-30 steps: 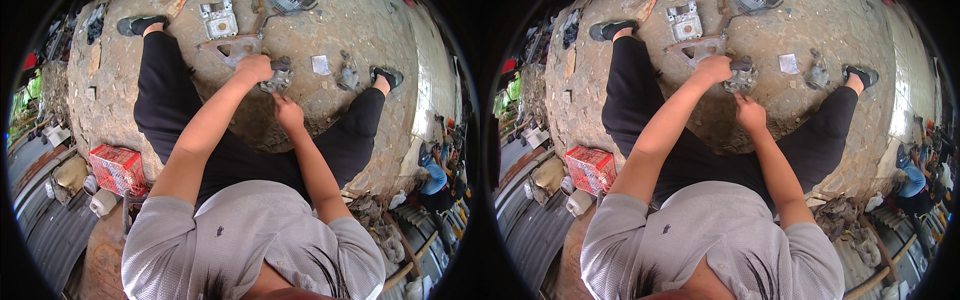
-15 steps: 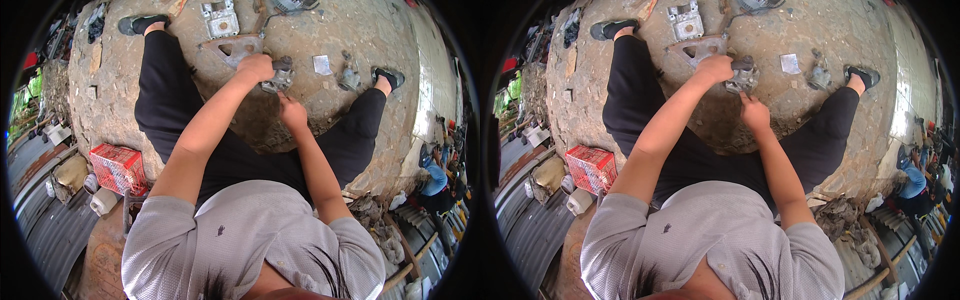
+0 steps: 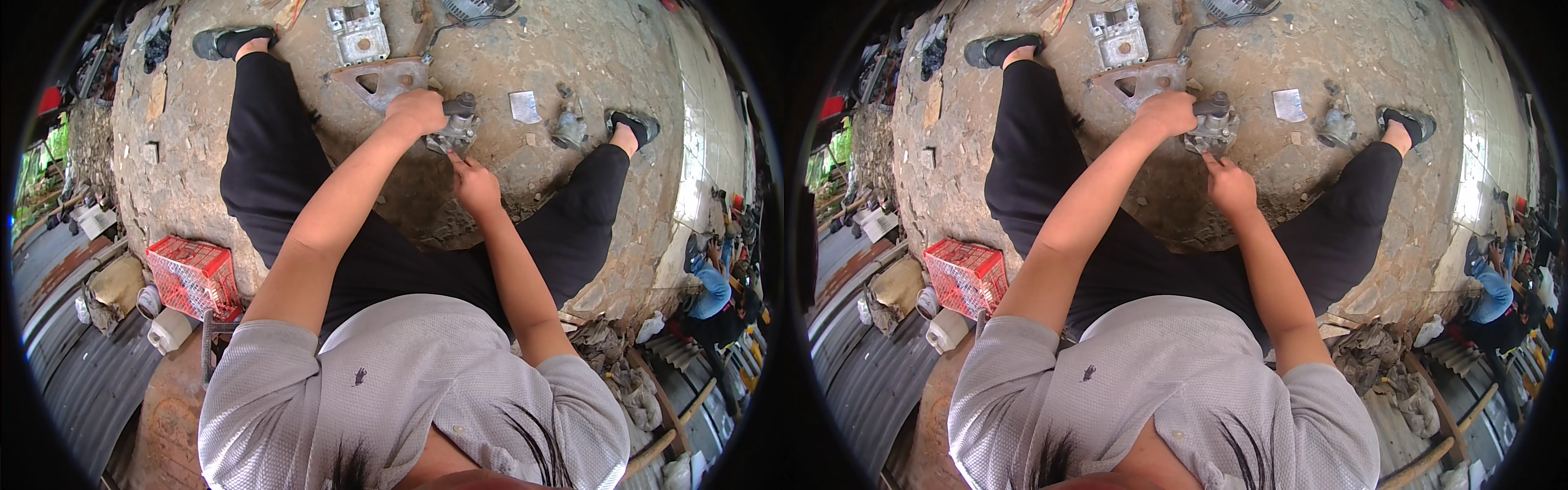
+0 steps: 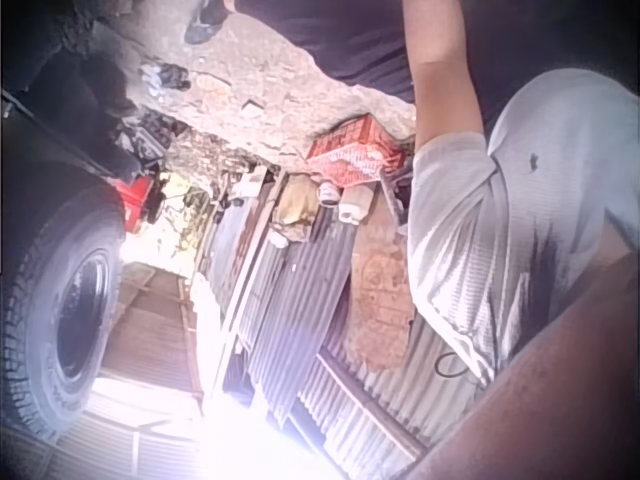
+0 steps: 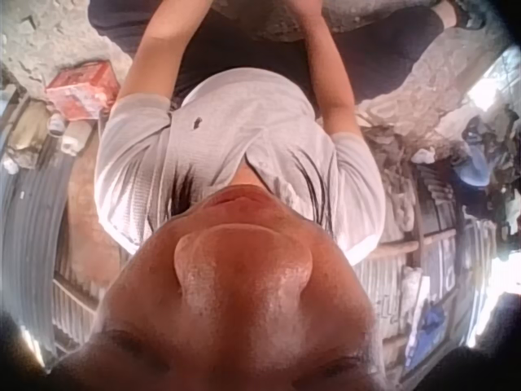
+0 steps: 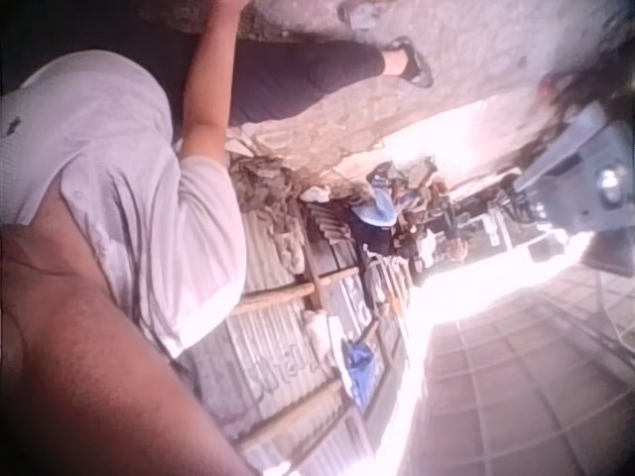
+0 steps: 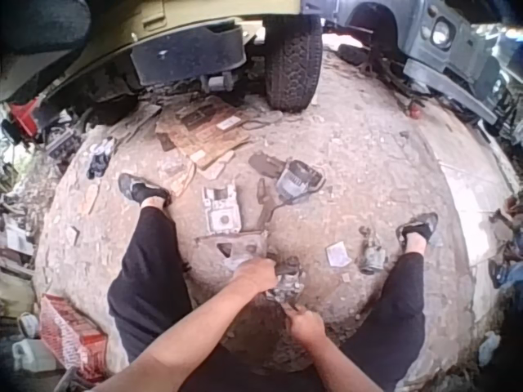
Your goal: The person sits on the floor and uses a small metal tool to scrape and clean the surfaces of several disassembled mechanical parts. They repeatedly rub the tool against the metal components, turning them over to access different sides.
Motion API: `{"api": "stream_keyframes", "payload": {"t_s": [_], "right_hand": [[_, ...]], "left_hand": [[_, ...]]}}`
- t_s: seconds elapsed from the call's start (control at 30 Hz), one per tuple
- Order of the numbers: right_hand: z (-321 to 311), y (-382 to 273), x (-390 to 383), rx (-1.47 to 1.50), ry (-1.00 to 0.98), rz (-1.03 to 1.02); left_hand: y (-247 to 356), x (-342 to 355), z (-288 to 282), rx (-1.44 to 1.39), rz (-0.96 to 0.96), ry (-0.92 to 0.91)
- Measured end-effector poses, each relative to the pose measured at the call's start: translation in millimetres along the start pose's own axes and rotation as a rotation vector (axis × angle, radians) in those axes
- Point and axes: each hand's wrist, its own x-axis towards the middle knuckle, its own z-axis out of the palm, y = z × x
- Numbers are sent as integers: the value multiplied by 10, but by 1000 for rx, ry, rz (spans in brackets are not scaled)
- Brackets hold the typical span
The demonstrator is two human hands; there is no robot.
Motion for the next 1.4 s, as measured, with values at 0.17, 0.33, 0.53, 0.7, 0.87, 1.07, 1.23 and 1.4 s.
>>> {"api": "stream_keyframes", "payload": {"t_s": [0.17, 0.33, 0.53, 0.7, 0.87, 1.07, 1.23, 1.4], "right_hand": [[-88, 100, 20, 5, -10, 65], [-19, -15, 1, -56, -61, -50], [-81, 65, 54, -58, 29, 5], [64, -10, 9, -77, 14, -22], [15, -113, -31, -57, -39, -42], [11, 69, -36, -40, -50, 9], [104, 117, -72, -75, -201, 37], [55, 148, -37, -64, -119, 115]], "left_hand": [[17, -10, -14, -3, -9, -14], [24, -5, -20, 15, -23, -31], [8, 5, -22, 19, -18, -49], [25, 13, -25, 19, -21, -48], [18, -11, -34, 8, -33, -52], [36, -32, -52, 6, -16, -12], [48, -56, -88, -1, -27, -56], [55, -71, -53, -8, 2, -3]]}}
